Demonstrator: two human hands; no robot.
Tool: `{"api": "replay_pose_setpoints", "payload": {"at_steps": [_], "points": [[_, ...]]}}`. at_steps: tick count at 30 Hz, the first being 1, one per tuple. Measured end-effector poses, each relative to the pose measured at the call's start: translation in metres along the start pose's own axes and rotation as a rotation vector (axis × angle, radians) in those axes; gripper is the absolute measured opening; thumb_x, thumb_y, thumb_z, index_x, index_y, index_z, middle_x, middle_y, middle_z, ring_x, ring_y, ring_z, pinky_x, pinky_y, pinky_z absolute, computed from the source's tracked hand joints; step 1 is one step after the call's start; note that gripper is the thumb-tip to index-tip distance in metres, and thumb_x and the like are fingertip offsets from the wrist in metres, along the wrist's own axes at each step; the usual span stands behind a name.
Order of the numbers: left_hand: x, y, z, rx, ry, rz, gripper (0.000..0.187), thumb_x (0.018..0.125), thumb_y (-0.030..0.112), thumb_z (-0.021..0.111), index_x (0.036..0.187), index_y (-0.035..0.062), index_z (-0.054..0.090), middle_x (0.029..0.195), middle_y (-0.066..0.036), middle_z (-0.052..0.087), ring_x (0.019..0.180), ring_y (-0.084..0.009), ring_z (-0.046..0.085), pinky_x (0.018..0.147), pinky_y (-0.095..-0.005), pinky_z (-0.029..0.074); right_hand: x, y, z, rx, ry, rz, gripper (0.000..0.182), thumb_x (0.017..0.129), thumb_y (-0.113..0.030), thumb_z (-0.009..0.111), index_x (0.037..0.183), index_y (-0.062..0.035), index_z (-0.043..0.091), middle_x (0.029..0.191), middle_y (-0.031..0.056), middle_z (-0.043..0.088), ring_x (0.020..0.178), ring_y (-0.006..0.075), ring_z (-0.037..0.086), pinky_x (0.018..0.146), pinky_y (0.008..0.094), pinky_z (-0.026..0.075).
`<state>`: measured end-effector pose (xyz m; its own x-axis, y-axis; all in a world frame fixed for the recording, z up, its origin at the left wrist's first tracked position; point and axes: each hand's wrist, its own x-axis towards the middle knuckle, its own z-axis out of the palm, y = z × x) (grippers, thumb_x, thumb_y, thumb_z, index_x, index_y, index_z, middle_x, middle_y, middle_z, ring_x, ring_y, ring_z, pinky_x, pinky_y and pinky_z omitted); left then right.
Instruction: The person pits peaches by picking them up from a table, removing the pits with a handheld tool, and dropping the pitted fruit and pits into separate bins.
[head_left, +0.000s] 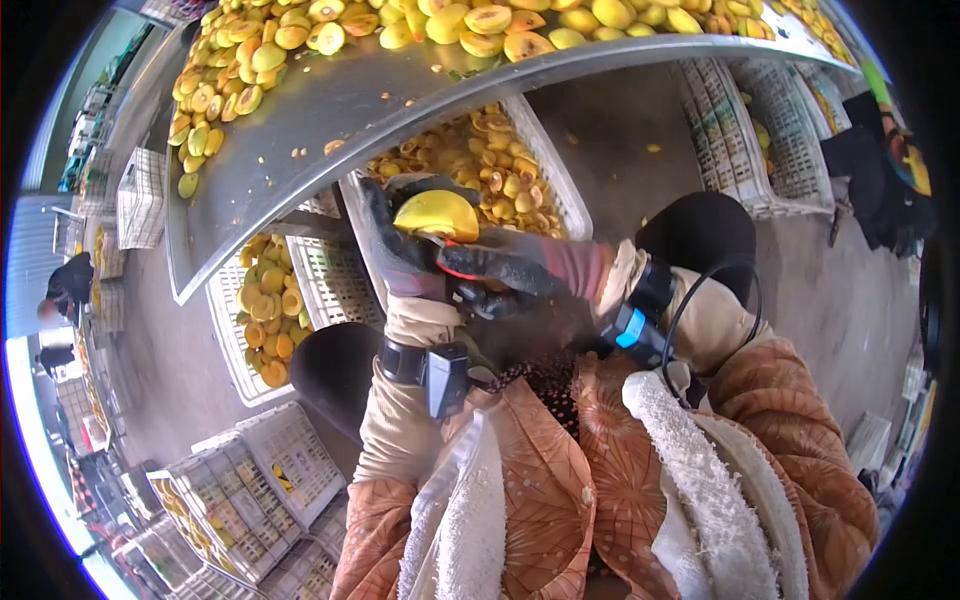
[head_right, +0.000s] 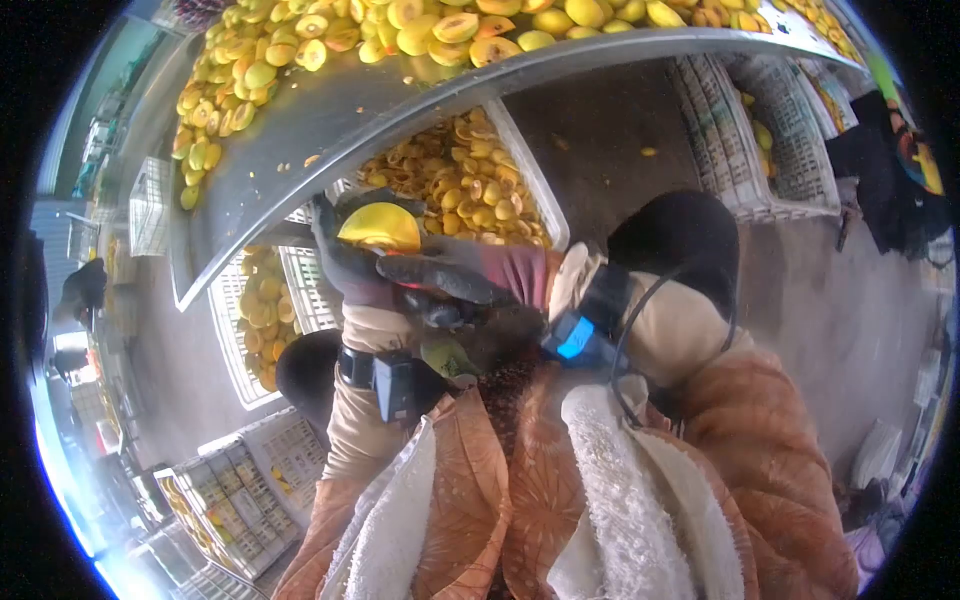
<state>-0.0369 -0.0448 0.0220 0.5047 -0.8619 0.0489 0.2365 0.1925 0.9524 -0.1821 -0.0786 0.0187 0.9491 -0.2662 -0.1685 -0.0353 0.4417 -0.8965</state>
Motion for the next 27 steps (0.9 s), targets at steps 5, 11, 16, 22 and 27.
{"api": "replay_pose_setpoints", "payload": {"at_steps": [5, 11, 16, 22, 27], "points": [[-0.011, 0.008, -0.038, -0.551, 0.319, -0.435, 0.041, 0.092, 0.041, 0.043, 0.104, 0.0029, 0.054, 0.098, -0.014, 0.060, 0.086, -0.0250, 0.060, 0.075, -0.0347, 0.052, 0.016, 0.018, 0.004, 0.001, 0.075, -0.111, 0.034, 0.090, -0.037, 0.055, 0.099, -0.0044, 0.062, 0.074, -0.0033, 0.055, 0.066, 0.0039, 0.046, 0.056, 0.0216, 0.037], [0.029, 0.039, -0.126, -1.342, -0.079, -0.155, 0.066, 0.076, 0.033, 0.066, 0.129, 0.0033, 0.040, 0.112, -0.011, 0.053, 0.095, -0.0167, 0.052, 0.074, -0.0263, 0.042, 0.017, 0.002, -0.001, -0.329, 0.420, 0.102, 0.040, 0.085, -0.042, 0.059, 0.082, -0.0026, 0.063, 0.066, 0.0037, 0.058, 0.056, 0.0113, 0.051, 0.049, 0.0270, 0.038], [0.143, 0.060, -0.030, 0.169, -0.026, -0.081, 0.034, 0.089, 0.029, 0.054, 0.112, 0.0044, 0.058, 0.100, -0.012, 0.063, 0.077, -0.0194, 0.064, 0.058, -0.0238, 0.046, 0.017, -0.013, -0.012, -0.131, 0.542, 0.241, 0.038, 0.084, -0.040, 0.061, 0.077, -0.0022, 0.060, 0.055, 0.0032, 0.054, 0.045, 0.0114, 0.048, 0.045, 0.0275, 0.039], [0.309, -0.028, 0.031, 1.628, -0.538, 0.398, 0.050, 0.076, 0.025, 0.065, 0.122, 0.0095, 0.051, 0.114, -0.017, 0.058, 0.106, -0.0340, 0.055, 0.090, -0.0383, 0.044, 0.020, -0.002, -0.023, -0.080, 0.590, 0.088, 0.033, 0.083, -0.037, 0.065, 0.083, -0.0049, 0.057, 0.058, -0.0027, 0.053, 0.046, 0.0059, 0.045, 0.042, 0.0226, 0.036], [0.356, -0.093, 0.009, 1.868, -0.699, 0.653, 0.050, 0.077, 0.027, 0.064, 0.121, 0.0069, 0.050, 0.109, -0.017, 0.060, 0.099, -0.0346, 0.058, 0.086, -0.0393, 0.046, 0.016, -0.006, -0.033, -0.071, 0.590, 0.075, 0.036, 0.082, -0.034, 0.067, 0.099, -0.0026, 0.062, 0.062, -0.0010, 0.055, 0.051, 0.0068, 0.047, 0.047, 0.0245, 0.039]]}}
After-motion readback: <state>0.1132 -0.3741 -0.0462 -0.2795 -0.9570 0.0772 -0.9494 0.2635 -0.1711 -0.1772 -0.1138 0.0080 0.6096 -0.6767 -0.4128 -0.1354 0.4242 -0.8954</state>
